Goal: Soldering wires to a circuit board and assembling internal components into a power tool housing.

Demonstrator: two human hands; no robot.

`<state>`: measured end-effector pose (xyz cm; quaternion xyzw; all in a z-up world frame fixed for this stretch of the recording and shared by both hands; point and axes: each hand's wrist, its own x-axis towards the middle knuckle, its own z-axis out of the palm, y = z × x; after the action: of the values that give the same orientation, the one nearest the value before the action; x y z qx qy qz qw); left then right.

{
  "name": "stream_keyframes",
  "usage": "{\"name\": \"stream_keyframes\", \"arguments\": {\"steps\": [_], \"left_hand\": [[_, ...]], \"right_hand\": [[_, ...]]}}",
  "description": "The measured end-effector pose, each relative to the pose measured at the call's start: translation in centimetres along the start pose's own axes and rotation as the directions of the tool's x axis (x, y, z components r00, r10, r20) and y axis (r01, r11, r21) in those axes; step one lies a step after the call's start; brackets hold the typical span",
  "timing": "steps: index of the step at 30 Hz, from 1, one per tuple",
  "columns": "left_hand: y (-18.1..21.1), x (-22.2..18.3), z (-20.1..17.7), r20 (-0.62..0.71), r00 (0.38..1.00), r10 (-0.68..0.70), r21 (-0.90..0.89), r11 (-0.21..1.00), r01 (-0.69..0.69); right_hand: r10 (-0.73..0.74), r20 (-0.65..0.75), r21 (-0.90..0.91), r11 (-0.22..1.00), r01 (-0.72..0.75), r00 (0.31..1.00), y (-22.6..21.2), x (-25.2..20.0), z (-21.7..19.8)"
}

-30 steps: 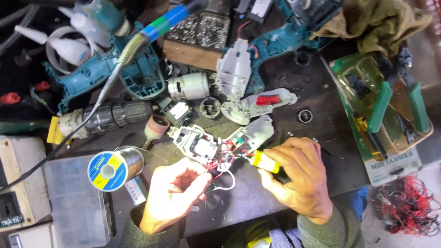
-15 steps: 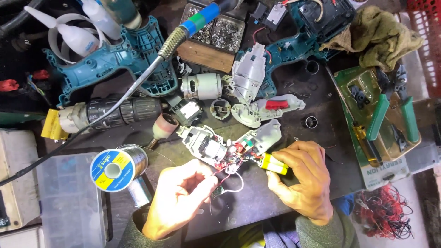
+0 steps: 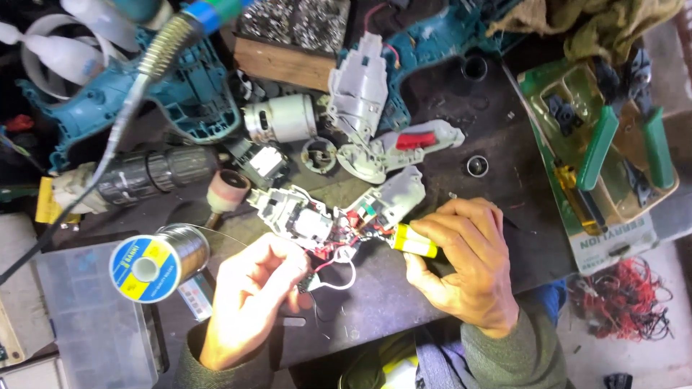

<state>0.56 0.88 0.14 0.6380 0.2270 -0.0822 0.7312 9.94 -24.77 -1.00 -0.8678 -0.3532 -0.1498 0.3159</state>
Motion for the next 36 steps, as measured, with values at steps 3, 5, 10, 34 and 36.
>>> {"name": "stream_keyframes", "arguments": {"steps": [3, 5, 10, 34, 36], "left_hand": [[-0.2, 0.0, -0.1, -0.012, 1.000, -0.010, -0.025, 1.000, 0.010], [-0.2, 0.1, -0.2, -0.013, 1.000, 0.001, -0.018, 1.000, -0.002], [0.1, 0.0, -0.2, 0.073, 0.995, 0.064, -0.022, 0.998, -0.062], [1.0, -0.9, -1.0, 0.311, 0.936, 0.166, -0.055, 0.986, -0.157], [0.4, -1.0, -1.2, 0.299, 0.943, 0.148, -0.086, 0.988, -0.127]], "right_hand": [[-0.002, -0.011, 0.007, 1.000, 0.002, 1.000, 0.0, 0.0, -0.1], [-0.002, -0.016, 0.008, 1.000, 0.002, 1.000, 0.1, 0.0, -0.2], [-0.013, -0.031, 0.016, 1.000, 0.014, 0.999, 0.1, 0.0, -0.4], [-0.018, 0.000, -0.011, 1.000, 0.018, 1.000, -0.7, -0.4, 0.1], [-0.014, 0.006, -0.012, 1.000, 0.014, 1.000, -0.9, -0.6, 0.3]]}}
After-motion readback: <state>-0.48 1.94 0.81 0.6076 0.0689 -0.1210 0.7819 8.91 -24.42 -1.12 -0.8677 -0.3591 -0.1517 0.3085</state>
